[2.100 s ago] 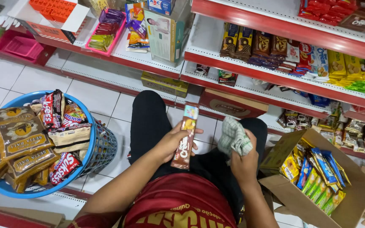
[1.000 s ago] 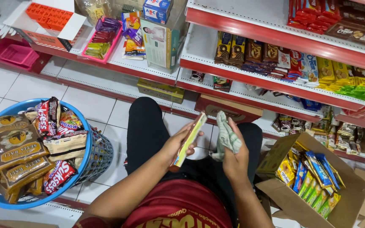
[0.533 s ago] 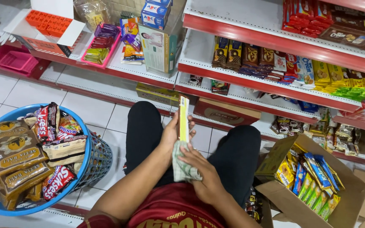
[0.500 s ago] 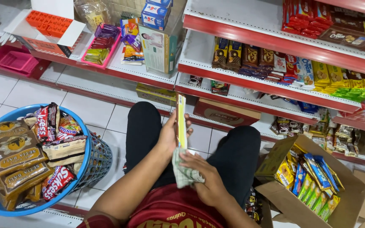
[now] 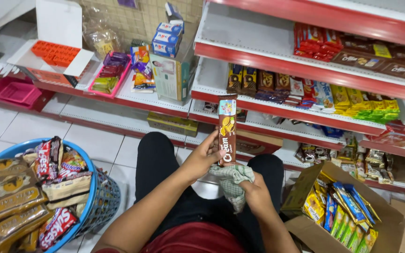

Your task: The recorder is organizing snacks on store shelves and wiping down individual packages with a cloth.

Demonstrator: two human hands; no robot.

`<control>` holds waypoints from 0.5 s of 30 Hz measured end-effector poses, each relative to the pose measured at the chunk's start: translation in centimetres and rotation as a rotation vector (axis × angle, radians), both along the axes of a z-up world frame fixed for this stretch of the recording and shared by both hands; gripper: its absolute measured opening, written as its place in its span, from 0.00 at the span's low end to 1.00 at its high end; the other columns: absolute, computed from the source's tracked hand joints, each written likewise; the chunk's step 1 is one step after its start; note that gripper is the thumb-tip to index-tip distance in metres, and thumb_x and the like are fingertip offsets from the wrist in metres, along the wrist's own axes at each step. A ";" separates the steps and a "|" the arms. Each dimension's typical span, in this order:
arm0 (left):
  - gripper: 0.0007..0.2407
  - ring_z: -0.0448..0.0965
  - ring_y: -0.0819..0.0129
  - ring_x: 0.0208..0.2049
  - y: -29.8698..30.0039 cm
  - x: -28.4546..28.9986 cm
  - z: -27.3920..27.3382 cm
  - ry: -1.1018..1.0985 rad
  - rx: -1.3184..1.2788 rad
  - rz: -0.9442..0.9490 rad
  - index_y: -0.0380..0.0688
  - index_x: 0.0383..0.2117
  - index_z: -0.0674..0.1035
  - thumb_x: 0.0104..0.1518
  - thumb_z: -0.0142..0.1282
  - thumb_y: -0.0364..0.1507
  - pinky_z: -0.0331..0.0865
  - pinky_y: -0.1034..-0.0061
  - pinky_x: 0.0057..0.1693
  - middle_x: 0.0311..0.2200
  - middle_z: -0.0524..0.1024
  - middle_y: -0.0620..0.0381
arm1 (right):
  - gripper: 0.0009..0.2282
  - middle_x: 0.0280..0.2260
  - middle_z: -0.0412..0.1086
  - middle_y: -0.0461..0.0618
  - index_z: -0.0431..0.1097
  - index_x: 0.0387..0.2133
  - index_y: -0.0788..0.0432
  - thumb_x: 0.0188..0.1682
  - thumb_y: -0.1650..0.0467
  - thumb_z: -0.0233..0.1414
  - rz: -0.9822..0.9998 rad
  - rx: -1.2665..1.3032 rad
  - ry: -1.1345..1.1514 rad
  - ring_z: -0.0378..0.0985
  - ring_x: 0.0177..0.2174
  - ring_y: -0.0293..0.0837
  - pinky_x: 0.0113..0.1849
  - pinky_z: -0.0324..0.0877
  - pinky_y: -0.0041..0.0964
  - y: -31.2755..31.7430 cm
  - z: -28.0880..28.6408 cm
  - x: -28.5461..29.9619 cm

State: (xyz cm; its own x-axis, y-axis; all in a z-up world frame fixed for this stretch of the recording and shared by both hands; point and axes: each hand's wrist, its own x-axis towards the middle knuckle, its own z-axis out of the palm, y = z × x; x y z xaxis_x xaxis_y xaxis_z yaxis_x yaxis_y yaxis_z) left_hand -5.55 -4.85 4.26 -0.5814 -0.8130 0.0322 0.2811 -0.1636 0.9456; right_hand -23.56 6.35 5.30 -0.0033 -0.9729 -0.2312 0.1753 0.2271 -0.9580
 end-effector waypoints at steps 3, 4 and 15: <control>0.35 0.76 0.70 0.49 -0.8 -0.8 3.0 -0.095 -0.100 -0.043 0.47 0.73 0.52 0.59 0.58 0.26 0.72 0.74 0.55 0.50 0.74 0.53 | 0.19 0.39 0.79 0.59 0.74 0.48 0.72 0.44 0.82 0.43 -0.024 -0.101 0.043 0.81 0.36 0.47 0.39 0.74 0.39 -1.8 -0.8 -2.1; 0.35 0.76 0.70 0.49 -1.8 -1.3 3.0 -0.088 -0.125 -0.050 0.47 0.73 0.52 0.59 0.58 0.26 0.72 0.74 0.55 0.50 0.74 0.53 | 0.19 0.39 0.79 0.59 0.74 0.48 0.72 0.44 0.82 0.43 -0.033 -0.126 0.050 0.81 0.36 0.47 0.39 0.74 0.39 -2.2 0.2 -2.2; 0.32 0.83 0.70 0.38 -17.2 -9.8 10.7 -0.416 -0.444 0.152 0.49 0.67 0.65 0.53 0.64 0.27 0.75 0.75 0.47 0.38 0.83 0.51 | 0.30 0.71 0.46 0.59 0.60 0.62 0.61 0.40 0.80 0.46 -0.250 -0.352 1.042 0.51 0.66 0.55 0.61 0.53 0.42 -10.4 6.5 -10.0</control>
State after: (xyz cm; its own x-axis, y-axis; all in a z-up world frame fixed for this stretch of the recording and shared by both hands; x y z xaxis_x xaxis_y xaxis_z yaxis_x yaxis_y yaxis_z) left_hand -15.33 -22.03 14.93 -0.4969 -0.8487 0.1811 -0.1363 0.2824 0.9496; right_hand -33.56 -4.08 11.80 -0.2385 -0.9284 0.2849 -0.7446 -0.0135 -0.6674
